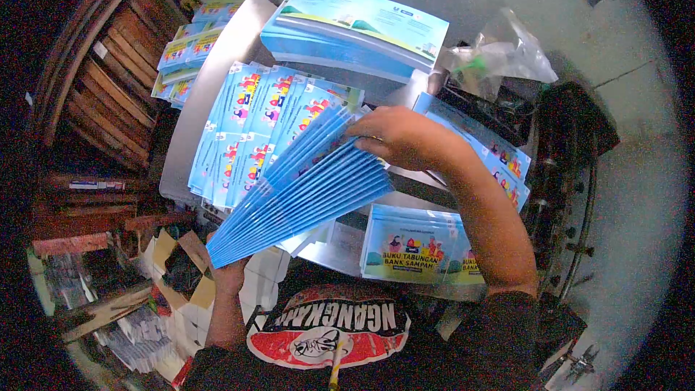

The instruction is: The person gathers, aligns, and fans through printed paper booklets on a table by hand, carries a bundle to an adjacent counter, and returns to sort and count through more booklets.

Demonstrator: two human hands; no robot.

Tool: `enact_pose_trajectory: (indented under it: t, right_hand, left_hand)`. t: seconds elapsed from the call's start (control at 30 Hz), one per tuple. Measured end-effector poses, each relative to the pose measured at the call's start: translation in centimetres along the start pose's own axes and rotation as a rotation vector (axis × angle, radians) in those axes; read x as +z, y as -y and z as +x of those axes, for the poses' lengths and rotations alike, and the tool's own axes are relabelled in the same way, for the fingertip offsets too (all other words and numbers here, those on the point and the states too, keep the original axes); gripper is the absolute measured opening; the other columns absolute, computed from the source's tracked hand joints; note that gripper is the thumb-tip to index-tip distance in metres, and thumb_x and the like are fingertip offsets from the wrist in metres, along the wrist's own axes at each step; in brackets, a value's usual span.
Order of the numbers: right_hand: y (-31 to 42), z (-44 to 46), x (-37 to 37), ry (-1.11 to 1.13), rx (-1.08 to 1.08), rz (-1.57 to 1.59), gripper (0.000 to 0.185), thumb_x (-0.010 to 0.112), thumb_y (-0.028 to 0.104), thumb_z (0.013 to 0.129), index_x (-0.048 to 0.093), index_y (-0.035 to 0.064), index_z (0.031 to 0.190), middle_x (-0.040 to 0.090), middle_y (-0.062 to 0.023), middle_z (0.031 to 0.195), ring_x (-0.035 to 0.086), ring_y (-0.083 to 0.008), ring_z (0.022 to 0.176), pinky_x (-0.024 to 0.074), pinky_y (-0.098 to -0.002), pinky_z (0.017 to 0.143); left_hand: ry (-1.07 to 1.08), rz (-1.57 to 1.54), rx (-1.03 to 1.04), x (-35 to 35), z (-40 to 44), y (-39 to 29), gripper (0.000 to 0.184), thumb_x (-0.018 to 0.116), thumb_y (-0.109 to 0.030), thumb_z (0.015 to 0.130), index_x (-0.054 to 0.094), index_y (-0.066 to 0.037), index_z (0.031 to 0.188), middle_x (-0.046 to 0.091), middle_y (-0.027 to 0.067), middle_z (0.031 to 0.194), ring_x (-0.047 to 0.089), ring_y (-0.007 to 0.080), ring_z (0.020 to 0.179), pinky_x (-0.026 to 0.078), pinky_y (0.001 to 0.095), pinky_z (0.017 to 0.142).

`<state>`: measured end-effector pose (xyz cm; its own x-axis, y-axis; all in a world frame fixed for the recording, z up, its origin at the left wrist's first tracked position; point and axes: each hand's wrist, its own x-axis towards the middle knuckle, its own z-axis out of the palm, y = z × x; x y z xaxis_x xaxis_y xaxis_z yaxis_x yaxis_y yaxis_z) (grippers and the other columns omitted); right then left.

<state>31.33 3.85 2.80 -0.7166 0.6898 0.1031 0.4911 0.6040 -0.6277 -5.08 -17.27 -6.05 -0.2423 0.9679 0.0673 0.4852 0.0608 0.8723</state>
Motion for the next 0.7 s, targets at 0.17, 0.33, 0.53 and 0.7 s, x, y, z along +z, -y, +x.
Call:
enact_pose_trajectory:
  t: [0.17, 0.33, 0.53, 0.7]
  right_hand:
    - [1.5, 0.4, -0.6, 0.046, 0.285, 0.129, 0.021, 0.062, 0.017, 0.088, 0.067, 0.0033, 0.103, 0.068, -0.0136, 0.098, 0.064, -0.0267, 0.092, 0.0477, -0.0345, 0.086]
    - [0.7, -0.9, 0.3, -0.04, 0.324, 0.51, 0.022, 0.061, 0.02, 0.09, 0.067, 0.0024, 0.102, 0.069, -0.0106, 0.092, 0.063, -0.019, 0.089, 0.0479, -0.0323, 0.084]
    - [1.9, -1.5, 0.7, -0.705, 0.216, 0.849, 0.021, 0.054, 0.019, 0.096, 0.065, 0.0034, 0.105, 0.068, -0.0098, 0.099, 0.06, -0.0153, 0.091, 0.0471, -0.0291, 0.084]
    - [-3.6, -11.6, -5.4, -1.167, 0.646, 0.101, 0.026, 0.042, 0.015, 0.099, 0.059, -0.0007, 0.111, 0.058, -0.015, 0.11, 0.06, -0.0266, 0.097, 0.0462, -0.033, 0.089]
  left_hand:
    - [-0.02, -0.162, -0.116, 0.5, -0.1, 0.7, 0.047, 0.079, -0.01, 0.071, 0.057, 0.002, 0.111, 0.063, 0.011, 0.103, 0.061, 0.0218, 0.093, 0.047, 0.0354, 0.085]
    - [0.035, -0.1, -0.056, 0.1, 0.3, 0.1, 0.046, 0.079, -0.008, 0.071, 0.057, 0.002, 0.111, 0.063, 0.0102, 0.103, 0.06, 0.0209, 0.092, 0.048, 0.0354, 0.084]
    - [0.004, -0.117, -0.118, 0.5, 0.6, -2.4, 0.052, 0.081, -0.003, 0.066, 0.057, 0.002, 0.112, 0.062, 0.0081, 0.103, 0.059, 0.0188, 0.094, 0.048, 0.0343, 0.085]
    - [0.09, -0.084, -0.136, -0.1, 0.5, -0.6, 0.055, 0.082, -0.006, 0.067, 0.054, 0.001, 0.113, 0.061, 0.0082, 0.103, 0.059, 0.0172, 0.094, 0.049, 0.0326, 0.084]
